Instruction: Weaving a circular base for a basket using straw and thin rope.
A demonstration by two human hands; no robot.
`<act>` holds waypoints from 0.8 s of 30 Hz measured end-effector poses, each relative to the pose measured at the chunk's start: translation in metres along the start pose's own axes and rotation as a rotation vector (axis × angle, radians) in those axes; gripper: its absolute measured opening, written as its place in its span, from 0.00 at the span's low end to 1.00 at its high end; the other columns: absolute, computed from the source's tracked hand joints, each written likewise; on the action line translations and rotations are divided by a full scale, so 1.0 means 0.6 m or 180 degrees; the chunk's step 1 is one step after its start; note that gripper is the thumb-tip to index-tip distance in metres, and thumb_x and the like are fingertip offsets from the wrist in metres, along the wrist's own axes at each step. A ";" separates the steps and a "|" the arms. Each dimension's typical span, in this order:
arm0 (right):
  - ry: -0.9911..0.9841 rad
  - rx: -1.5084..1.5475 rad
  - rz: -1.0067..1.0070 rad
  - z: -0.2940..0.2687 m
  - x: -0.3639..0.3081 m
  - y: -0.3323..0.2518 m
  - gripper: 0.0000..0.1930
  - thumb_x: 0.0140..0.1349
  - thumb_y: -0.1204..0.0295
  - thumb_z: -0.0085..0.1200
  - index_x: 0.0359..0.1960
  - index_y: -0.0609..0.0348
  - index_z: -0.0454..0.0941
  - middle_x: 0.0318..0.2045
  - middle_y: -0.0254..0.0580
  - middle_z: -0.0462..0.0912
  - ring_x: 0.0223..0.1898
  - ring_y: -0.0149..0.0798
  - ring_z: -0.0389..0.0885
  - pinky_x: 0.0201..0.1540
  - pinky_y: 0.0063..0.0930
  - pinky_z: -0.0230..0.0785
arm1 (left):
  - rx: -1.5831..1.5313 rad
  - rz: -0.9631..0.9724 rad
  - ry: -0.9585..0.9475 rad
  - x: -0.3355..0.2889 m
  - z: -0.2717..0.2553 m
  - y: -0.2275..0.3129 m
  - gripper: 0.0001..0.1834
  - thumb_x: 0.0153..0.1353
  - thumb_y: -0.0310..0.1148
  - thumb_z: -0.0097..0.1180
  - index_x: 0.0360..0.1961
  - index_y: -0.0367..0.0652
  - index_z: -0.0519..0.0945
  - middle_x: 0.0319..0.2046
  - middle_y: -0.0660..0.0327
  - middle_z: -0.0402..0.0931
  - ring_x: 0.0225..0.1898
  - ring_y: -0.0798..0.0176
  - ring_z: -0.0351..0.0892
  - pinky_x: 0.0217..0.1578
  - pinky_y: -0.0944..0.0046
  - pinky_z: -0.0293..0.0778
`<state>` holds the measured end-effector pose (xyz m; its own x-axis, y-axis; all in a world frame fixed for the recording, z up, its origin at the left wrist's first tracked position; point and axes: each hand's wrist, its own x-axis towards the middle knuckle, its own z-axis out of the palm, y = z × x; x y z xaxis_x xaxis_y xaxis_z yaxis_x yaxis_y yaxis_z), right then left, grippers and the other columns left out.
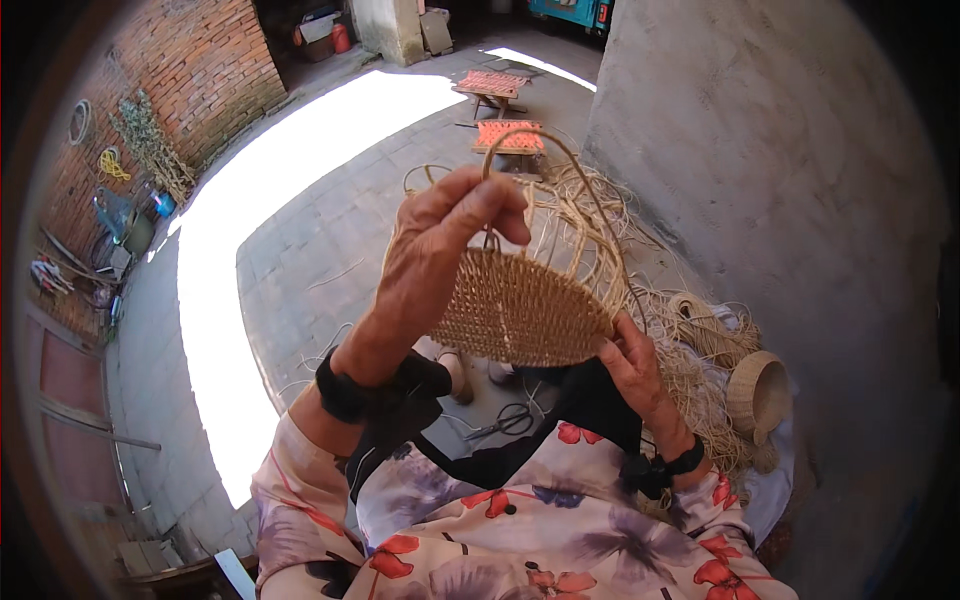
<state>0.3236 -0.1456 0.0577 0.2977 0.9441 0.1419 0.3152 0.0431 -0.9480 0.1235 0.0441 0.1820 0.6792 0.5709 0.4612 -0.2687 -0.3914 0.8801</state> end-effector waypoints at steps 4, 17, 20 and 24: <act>-0.0223 0.0130 0.0111 0.023 -0.040 -0.016 0.17 0.72 0.59 0.51 0.49 0.61 0.74 0.27 0.27 0.72 0.26 0.22 0.68 0.30 0.19 0.64 | -0.1003 -0.0274 -0.0074 0.055 0.022 0.011 0.16 0.75 0.41 0.48 0.43 0.39 0.80 0.32 0.65 0.80 0.38 0.71 0.79 0.46 0.69 0.74; 0.0153 0.0861 0.0822 0.044 -0.062 0.046 0.12 0.75 0.60 0.47 0.39 0.54 0.73 0.24 0.21 0.66 0.24 0.17 0.61 0.24 0.16 0.56 | 0.0928 -0.1138 -0.0428 0.019 -0.068 -0.103 0.27 0.67 0.49 0.54 0.58 0.39 0.76 0.49 0.53 0.79 0.49 0.59 0.80 0.49 0.59 0.75; 0.0158 0.0546 0.0558 0.045 -0.063 0.048 0.11 0.75 0.60 0.47 0.39 0.52 0.71 0.25 0.19 0.66 0.24 0.16 0.61 0.24 0.14 0.55 | 0.1428 -0.1707 -0.0139 -0.051 -0.121 -0.120 0.26 0.67 0.49 0.53 0.55 0.39 0.78 0.45 0.54 0.81 0.46 0.57 0.80 0.49 0.59 0.75; 0.0255 0.0104 0.0138 0.052 -0.069 0.062 0.11 0.76 0.60 0.47 0.38 0.52 0.70 0.27 0.20 0.65 0.26 0.15 0.61 0.26 0.14 0.56 | 0.1464 -0.1688 0.0085 -0.107 -0.129 -0.095 0.26 0.68 0.50 0.49 0.50 0.37 0.81 0.41 0.55 0.82 0.43 0.62 0.79 0.43 0.62 0.74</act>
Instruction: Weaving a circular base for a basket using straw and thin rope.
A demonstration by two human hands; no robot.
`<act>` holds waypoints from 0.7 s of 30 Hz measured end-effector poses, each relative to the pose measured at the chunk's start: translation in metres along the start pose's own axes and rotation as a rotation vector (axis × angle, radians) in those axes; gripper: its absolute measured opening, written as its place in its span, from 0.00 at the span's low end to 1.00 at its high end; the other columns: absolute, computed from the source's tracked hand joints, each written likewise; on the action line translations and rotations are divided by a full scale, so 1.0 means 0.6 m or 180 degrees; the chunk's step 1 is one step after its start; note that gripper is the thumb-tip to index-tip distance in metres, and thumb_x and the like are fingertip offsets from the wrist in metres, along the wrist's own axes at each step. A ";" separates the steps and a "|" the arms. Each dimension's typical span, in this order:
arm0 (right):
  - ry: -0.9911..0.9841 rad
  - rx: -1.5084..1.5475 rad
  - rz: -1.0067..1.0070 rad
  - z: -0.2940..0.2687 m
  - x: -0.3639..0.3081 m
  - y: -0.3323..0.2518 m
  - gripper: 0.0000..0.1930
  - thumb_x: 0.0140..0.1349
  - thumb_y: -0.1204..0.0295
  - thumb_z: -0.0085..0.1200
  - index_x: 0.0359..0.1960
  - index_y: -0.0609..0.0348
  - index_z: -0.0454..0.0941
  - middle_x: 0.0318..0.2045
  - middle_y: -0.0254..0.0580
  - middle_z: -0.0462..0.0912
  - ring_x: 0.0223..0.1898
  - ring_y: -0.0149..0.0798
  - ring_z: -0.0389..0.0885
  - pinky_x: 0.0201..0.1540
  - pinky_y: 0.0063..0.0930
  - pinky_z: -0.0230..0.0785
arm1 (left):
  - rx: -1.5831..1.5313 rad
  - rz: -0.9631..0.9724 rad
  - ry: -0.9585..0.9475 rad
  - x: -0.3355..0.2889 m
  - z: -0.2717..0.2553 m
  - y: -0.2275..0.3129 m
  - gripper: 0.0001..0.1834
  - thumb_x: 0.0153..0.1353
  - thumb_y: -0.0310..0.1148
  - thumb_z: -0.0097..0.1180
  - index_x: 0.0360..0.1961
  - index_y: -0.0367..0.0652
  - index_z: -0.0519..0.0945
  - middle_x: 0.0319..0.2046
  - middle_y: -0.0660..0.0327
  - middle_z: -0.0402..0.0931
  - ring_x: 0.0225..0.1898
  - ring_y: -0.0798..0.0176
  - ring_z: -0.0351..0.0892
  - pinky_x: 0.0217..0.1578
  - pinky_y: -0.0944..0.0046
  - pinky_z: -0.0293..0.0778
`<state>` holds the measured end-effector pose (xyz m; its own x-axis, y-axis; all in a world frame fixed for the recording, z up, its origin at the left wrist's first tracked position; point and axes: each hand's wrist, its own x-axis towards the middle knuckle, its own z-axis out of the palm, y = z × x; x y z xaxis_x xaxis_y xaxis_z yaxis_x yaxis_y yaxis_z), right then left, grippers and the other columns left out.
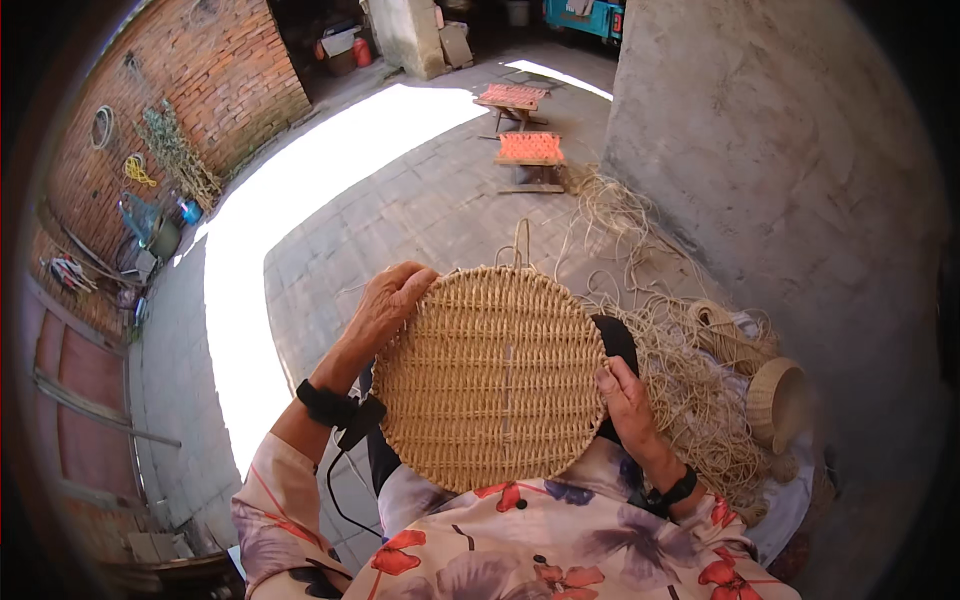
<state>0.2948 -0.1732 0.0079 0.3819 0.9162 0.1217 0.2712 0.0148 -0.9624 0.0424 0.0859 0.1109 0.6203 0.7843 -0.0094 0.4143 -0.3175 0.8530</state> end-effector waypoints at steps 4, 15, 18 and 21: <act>-0.0086 0.0437 0.0342 0.000 -0.023 0.006 0.11 0.76 0.60 0.46 0.39 0.53 0.71 0.27 0.21 0.66 0.27 0.17 0.63 0.29 0.15 0.60 | 0.0863 -0.0010 0.0241 -0.003 0.029 0.054 0.25 0.66 0.48 0.51 0.38 0.32 0.82 0.29 0.53 0.81 0.33 0.62 0.79 0.36 0.60 0.73; -0.1362 0.1516 0.1380 -0.003 -0.111 -0.010 0.18 0.73 0.64 0.51 0.59 0.60 0.74 0.44 0.34 0.82 0.39 0.24 0.79 0.40 0.18 0.75 | 0.0605 0.0579 -0.1097 0.095 0.074 0.100 0.26 0.56 0.52 0.62 0.27 0.33 0.80 0.18 0.60 0.73 0.23 0.65 0.72 0.26 0.60 0.69; -0.2022 0.0771 0.1706 -0.019 -0.106 0.004 0.15 0.72 0.66 0.51 0.54 0.59 0.79 0.38 0.38 0.85 0.35 0.26 0.81 0.35 0.22 0.75 | 0.0656 0.0791 -0.1477 0.116 0.103 0.091 0.25 0.56 0.51 0.63 0.27 0.33 0.79 0.17 0.62 0.71 0.23 0.67 0.71 0.25 0.60 0.67; -0.2278 -0.0784 0.0819 -0.081 -0.054 -0.060 0.15 0.68 0.67 0.55 0.52 0.59 0.80 0.35 0.44 0.85 0.31 0.30 0.82 0.33 0.27 0.75 | 0.0586 0.0483 -0.1591 0.131 0.112 0.070 0.25 0.56 0.51 0.63 0.24 0.34 0.78 0.16 0.62 0.68 0.23 0.68 0.69 0.24 0.59 0.64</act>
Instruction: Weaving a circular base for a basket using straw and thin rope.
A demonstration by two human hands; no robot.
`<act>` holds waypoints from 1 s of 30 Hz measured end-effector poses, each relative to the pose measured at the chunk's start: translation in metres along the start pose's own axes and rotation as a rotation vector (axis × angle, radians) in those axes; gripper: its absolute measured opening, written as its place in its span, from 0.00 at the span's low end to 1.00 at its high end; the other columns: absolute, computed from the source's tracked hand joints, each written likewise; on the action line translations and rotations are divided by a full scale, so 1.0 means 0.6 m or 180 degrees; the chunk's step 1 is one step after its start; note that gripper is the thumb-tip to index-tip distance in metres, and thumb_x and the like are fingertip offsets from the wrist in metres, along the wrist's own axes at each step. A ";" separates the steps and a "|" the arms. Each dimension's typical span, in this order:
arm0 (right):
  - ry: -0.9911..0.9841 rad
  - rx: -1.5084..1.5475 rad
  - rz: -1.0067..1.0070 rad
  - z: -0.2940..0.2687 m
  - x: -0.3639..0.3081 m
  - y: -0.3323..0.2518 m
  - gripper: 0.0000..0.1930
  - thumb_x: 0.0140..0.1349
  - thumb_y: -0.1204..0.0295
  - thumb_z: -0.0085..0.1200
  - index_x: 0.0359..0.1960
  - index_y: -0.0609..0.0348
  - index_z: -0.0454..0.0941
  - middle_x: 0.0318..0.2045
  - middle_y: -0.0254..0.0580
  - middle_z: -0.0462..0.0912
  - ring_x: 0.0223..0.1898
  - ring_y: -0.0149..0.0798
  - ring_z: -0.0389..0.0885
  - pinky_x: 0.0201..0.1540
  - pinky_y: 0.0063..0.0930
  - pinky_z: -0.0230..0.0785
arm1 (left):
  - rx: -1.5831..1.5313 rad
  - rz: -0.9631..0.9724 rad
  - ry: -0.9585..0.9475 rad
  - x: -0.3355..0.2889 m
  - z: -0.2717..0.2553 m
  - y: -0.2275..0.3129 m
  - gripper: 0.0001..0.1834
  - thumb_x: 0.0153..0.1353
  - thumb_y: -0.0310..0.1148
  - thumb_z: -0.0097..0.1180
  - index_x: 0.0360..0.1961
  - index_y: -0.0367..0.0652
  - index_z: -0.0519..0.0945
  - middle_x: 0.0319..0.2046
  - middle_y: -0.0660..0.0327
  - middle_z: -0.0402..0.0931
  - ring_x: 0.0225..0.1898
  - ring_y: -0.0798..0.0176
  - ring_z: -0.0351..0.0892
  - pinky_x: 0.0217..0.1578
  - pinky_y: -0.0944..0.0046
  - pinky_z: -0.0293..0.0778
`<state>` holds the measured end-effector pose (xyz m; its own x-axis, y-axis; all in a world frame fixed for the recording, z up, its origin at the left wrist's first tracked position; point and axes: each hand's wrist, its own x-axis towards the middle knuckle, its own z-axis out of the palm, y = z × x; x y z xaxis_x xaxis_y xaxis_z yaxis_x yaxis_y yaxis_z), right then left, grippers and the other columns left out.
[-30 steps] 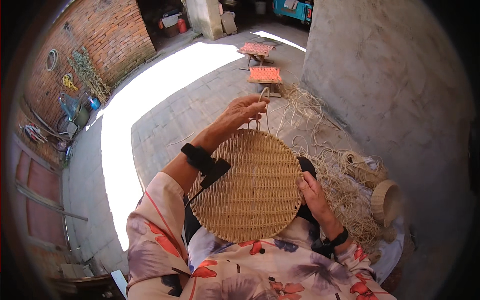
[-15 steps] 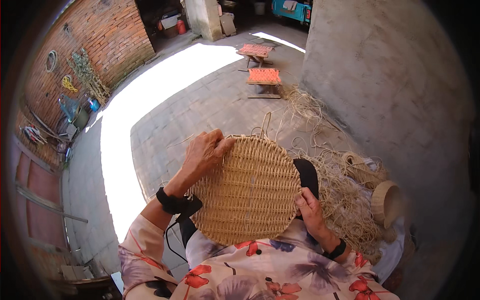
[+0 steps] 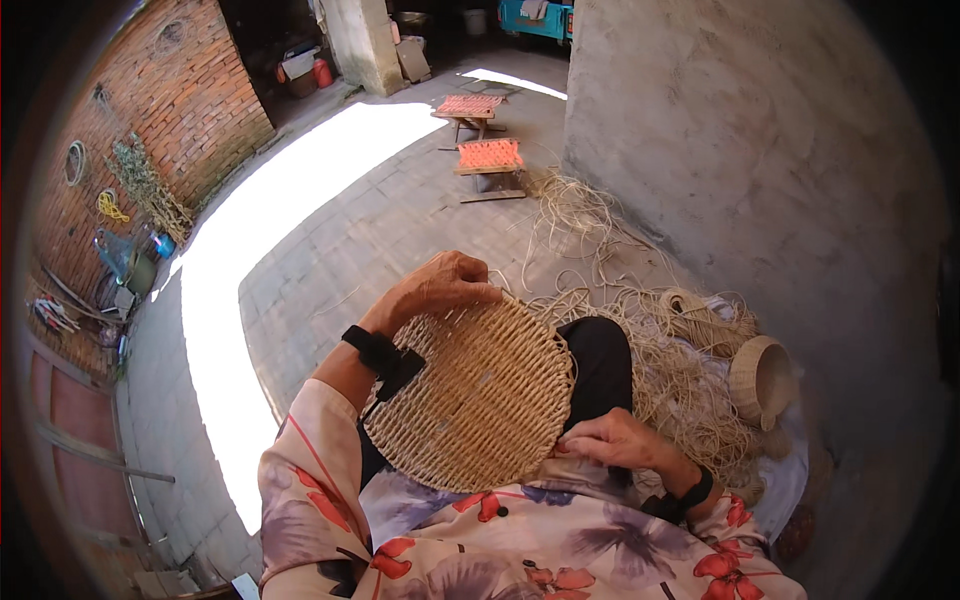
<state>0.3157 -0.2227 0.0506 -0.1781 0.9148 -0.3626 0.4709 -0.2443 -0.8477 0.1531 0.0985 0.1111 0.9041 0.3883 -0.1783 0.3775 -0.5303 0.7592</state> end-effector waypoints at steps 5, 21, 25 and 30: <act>0.3283 -0.1128 -0.0795 -0.084 0.038 -0.051 0.20 0.55 0.77 0.61 0.52 0.54 0.78 0.46 0.43 0.81 0.46 0.45 0.80 0.49 0.37 0.71 | 0.0185 0.0287 -0.0173 0.021 -0.005 -0.024 0.25 0.60 0.50 0.63 0.19 0.39 0.74 0.16 0.71 0.61 0.22 0.73 0.60 0.22 0.61 0.57; 0.4513 0.1362 0.0853 -0.340 -0.138 0.347 0.14 0.69 0.62 0.52 0.42 0.60 0.81 0.28 0.35 0.82 0.24 0.28 0.75 0.27 0.24 0.68 | 0.0906 0.0774 -0.1159 0.081 0.054 -0.014 0.23 0.56 0.48 0.64 0.25 0.33 0.81 0.19 0.54 0.74 0.24 0.61 0.73 0.28 0.55 0.67; 0.4973 0.1473 0.0308 -0.362 -0.266 0.451 0.15 0.68 0.66 0.51 0.50 0.63 0.76 0.37 0.40 0.81 0.33 0.33 0.79 0.36 0.28 0.75 | 0.1062 0.1075 -0.1026 0.117 0.097 -0.019 0.22 0.55 0.48 0.64 0.25 0.36 0.81 0.20 0.52 0.74 0.24 0.57 0.73 0.29 0.53 0.67; 0.4406 0.3031 -0.0414 -0.322 -0.216 0.350 0.18 0.67 0.74 0.46 0.57 0.67 0.72 0.46 0.47 0.79 0.44 0.40 0.82 0.46 0.27 0.77 | 0.1020 0.0740 -0.0921 0.111 0.103 -0.029 0.19 0.52 0.48 0.67 0.26 0.39 0.84 0.23 0.54 0.78 0.29 0.53 0.77 0.33 0.54 0.71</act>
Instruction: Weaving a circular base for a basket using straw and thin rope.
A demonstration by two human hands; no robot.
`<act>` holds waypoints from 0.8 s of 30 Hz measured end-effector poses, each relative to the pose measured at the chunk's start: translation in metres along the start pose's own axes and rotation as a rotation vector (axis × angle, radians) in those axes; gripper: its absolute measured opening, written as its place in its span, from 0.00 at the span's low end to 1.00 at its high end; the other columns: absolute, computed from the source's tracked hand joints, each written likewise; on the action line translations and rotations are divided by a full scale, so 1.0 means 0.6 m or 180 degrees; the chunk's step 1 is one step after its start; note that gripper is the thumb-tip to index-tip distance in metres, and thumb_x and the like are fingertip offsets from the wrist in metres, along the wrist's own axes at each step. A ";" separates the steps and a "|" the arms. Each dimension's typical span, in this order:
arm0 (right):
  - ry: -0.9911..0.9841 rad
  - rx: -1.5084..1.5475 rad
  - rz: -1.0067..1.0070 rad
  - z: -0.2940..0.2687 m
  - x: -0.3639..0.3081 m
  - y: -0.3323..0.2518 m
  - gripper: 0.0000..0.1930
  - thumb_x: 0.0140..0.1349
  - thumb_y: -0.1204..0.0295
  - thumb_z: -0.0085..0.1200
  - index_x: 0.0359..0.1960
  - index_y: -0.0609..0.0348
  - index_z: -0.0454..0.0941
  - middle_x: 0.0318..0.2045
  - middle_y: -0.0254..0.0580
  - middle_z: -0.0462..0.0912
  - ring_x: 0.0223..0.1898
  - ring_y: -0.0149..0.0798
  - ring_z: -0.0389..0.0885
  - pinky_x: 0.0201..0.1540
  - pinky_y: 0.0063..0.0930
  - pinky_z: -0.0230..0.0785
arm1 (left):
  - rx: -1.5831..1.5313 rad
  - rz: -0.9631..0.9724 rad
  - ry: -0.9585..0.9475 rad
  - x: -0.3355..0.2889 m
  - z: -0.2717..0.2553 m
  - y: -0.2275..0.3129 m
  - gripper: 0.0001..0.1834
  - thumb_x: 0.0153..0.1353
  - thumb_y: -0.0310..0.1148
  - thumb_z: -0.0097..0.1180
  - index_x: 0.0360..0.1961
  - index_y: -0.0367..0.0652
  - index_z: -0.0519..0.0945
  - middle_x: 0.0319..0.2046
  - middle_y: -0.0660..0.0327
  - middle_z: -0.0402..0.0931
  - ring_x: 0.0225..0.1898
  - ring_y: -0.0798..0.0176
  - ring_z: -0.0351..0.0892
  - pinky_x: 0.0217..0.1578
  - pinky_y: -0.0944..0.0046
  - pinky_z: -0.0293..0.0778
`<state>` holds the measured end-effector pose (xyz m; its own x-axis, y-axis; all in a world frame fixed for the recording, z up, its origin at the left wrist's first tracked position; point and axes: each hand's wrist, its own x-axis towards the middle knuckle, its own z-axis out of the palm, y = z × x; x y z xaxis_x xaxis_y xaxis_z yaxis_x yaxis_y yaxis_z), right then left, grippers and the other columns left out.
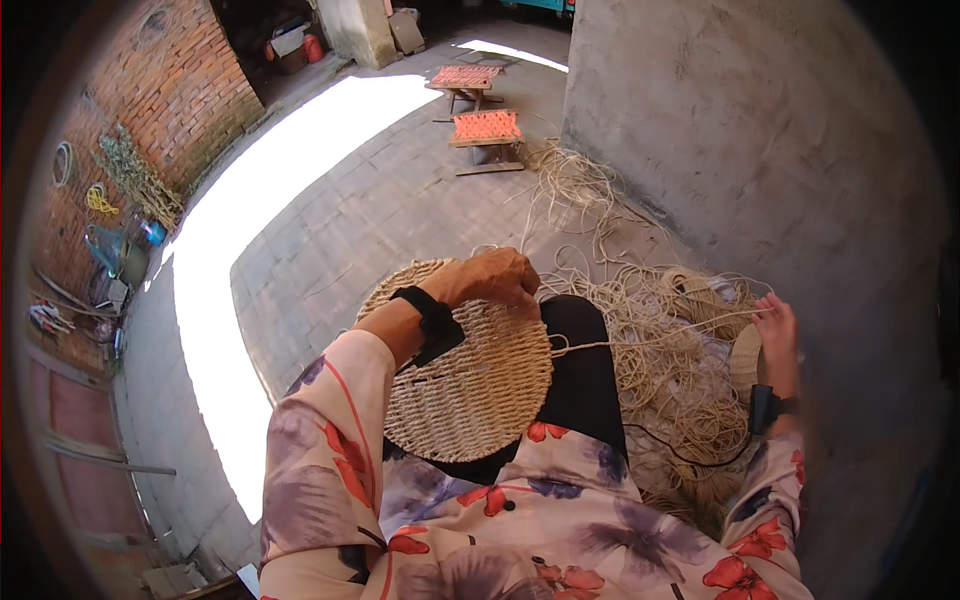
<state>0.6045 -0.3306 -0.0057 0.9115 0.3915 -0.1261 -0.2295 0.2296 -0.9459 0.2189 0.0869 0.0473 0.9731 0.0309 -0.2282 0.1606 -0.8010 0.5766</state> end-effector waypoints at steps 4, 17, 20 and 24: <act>-0.0191 -0.0569 -0.0214 0.067 -0.021 0.053 0.14 0.65 0.76 0.43 0.51 0.65 0.74 0.39 0.43 0.78 0.34 0.32 0.79 0.37 0.23 0.75 | 0.0586 0.0371 -0.0019 0.016 0.001 0.014 0.18 0.54 0.47 0.67 0.34 0.43 0.86 0.33 0.55 0.81 0.42 0.54 0.79 0.42 0.55 0.73; -0.2505 -0.1837 0.0074 0.273 -0.243 -0.009 0.08 0.67 0.69 0.53 0.37 0.59 0.81 0.24 0.24 0.74 0.25 0.18 0.68 0.27 0.16 0.59 | -0.1492 0.0406 0.0511 -0.174 -0.023 0.136 0.22 0.71 0.48 0.53 0.39 0.38 0.85 0.28 0.61 0.80 0.31 0.68 0.75 0.34 0.64 0.72; -0.1136 -0.2396 0.0009 0.087 -0.125 0.069 0.07 0.64 0.68 0.57 0.30 0.56 0.77 0.20 0.23 0.69 0.22 0.21 0.64 0.25 0.18 0.56 | -0.1491 -0.0519 0.0567 -0.279 -0.072 0.088 0.20 0.70 0.46 0.55 0.39 0.38 0.85 0.30 0.65 0.81 0.33 0.71 0.75 0.36 0.66 0.72; 0.0132 -0.5141 -0.0699 -0.005 -0.072 0.146 0.06 0.62 0.72 0.54 0.35 0.61 0.78 0.27 0.40 0.79 0.29 0.46 0.77 0.34 0.41 0.68 | -0.1817 -0.0845 0.0942 -0.368 -0.057 0.059 0.18 0.70 0.45 0.56 0.39 0.39 0.86 0.29 0.65 0.81 0.32 0.72 0.74 0.36 0.66 0.71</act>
<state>0.5462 -0.3299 -0.0838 0.8907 0.4501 0.0635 0.4505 -0.8557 -0.2546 0.0154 0.0723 0.1448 0.8800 0.4089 -0.2418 0.3821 -0.3066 0.8718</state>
